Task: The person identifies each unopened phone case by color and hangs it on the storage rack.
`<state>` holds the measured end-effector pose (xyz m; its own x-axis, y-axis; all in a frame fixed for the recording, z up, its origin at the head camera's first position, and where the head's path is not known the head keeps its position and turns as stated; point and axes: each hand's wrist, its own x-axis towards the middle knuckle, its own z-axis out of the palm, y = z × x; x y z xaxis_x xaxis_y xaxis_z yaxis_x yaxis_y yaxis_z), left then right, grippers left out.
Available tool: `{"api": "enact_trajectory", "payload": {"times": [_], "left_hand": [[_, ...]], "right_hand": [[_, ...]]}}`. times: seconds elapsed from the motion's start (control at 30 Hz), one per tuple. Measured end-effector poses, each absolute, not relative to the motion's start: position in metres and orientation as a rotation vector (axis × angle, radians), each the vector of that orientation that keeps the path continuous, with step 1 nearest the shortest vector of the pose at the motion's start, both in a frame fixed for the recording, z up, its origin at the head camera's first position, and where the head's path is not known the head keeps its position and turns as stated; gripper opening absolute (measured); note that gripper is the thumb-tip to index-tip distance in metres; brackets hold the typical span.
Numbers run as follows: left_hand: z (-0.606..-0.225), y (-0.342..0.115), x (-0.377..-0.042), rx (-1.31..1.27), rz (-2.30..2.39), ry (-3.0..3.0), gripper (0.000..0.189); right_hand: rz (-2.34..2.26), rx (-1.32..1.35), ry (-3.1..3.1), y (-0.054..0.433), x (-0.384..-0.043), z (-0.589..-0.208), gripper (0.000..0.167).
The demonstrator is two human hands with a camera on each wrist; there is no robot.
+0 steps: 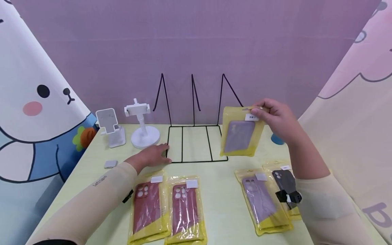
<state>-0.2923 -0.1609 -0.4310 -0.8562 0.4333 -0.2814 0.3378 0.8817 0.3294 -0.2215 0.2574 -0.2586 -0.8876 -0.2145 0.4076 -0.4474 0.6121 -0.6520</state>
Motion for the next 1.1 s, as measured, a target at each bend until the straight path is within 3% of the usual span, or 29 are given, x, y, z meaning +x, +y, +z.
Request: {"api": "enact_trajectory", "payload": {"times": [0.53,1.1], "left_hand": [[-0.435,-0.158,-0.294,0.505,0.405,2.680,0.077],[-0.433,-0.157,-0.290,0.501,0.393,2.674,0.077]], "right_hand": [[1.236,0.368,-2.708,0.252,-0.268,-0.258,0.047],[1.223,0.256,-2.713,0.234,-0.324,-0.246,0.039]]}}
